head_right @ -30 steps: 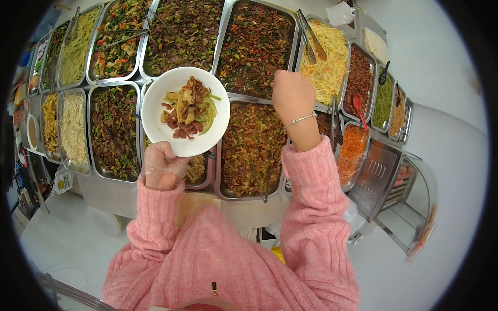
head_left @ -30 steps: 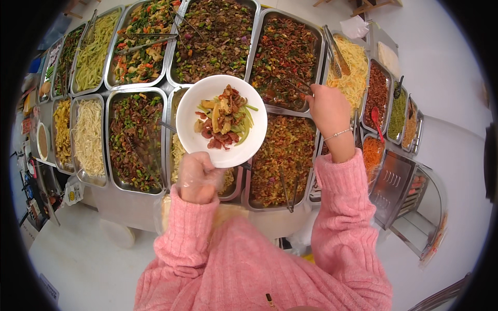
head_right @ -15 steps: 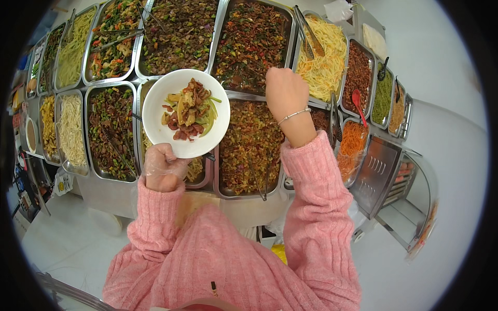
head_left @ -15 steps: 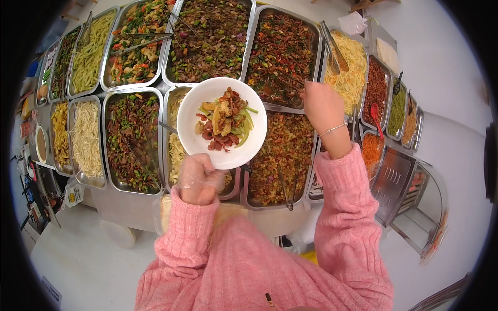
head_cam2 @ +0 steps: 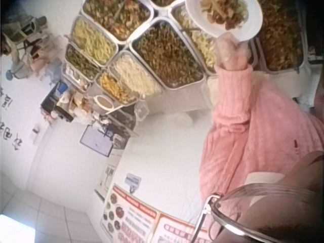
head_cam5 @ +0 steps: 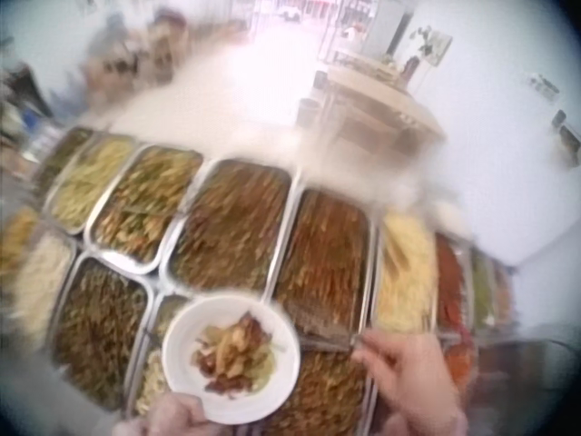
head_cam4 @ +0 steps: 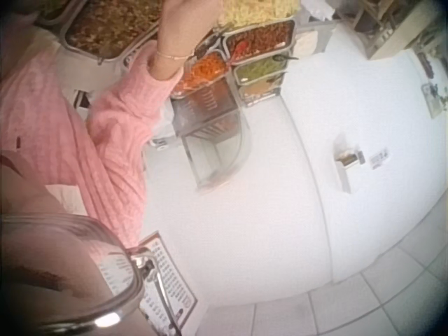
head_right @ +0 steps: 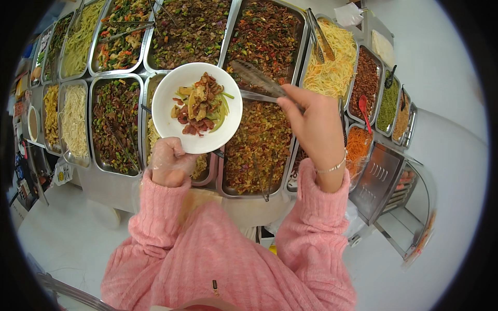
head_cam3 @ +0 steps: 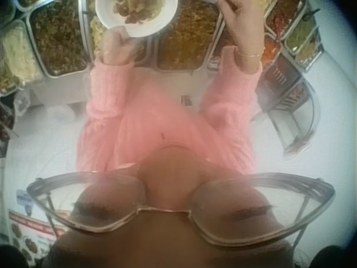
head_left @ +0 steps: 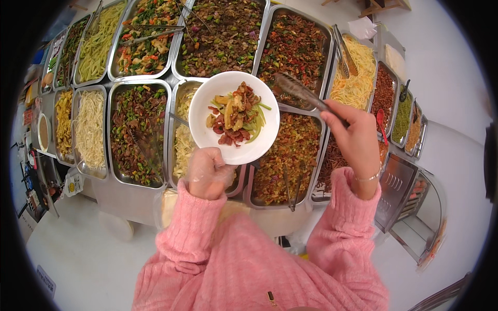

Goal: The person uses tongs to transfer cooked meat and vegetables from buffet trays into a white bowl, then places the bowl into a clear plastic bag. The person handles the bowl, tongs, and bag throughout the sequence.

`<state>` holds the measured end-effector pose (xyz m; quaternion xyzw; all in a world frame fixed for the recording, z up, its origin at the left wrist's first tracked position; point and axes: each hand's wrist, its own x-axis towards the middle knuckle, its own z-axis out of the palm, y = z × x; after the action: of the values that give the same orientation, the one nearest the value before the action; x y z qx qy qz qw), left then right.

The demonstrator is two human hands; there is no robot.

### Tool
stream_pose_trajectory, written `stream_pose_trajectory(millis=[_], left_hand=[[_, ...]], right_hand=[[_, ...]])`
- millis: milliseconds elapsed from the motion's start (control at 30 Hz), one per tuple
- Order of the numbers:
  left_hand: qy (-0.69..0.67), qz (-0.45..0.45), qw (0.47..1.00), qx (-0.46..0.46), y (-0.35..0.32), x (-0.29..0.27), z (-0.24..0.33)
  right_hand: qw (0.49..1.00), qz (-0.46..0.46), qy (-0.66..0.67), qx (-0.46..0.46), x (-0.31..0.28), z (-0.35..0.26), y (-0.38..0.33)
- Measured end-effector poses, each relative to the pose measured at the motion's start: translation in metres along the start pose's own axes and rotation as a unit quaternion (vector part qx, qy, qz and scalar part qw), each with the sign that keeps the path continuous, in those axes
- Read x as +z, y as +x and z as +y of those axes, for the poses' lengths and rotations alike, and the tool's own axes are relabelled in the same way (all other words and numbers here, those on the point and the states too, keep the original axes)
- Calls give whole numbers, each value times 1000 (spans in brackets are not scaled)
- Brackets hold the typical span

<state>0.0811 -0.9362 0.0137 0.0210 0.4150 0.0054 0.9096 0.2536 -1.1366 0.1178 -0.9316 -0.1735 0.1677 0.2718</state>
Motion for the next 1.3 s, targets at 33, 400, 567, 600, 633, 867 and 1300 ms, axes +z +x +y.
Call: stream_pose_trajectory(millis=[33,400,567,600,633,867,1300], left_hand=[[-1,20,1000,-14,0,1,-1],[9,-26,999,-40,-5,-4,-5],[-5,-12,1000,-24,-7,-6,-3],[0,-3,1000,-12,-9,-7,-1],[1,0,1000,1,-11,-8,2],[9,2,999,39,-16,-8,21],[1,33,999,19,-9,-10,27]], right_hand=[[999,-19,10,-24,5,-4,-6],[997,26,4,-74,25,-4,-30],[993,39,-72,-81,33,0,-31],[993,56,-79,-72,30,4,-30],[991,78,-82,-65,26,8,-26],[960,64,-259,-79,56,39,37],[948,24,-294,-120,56,35,60]])
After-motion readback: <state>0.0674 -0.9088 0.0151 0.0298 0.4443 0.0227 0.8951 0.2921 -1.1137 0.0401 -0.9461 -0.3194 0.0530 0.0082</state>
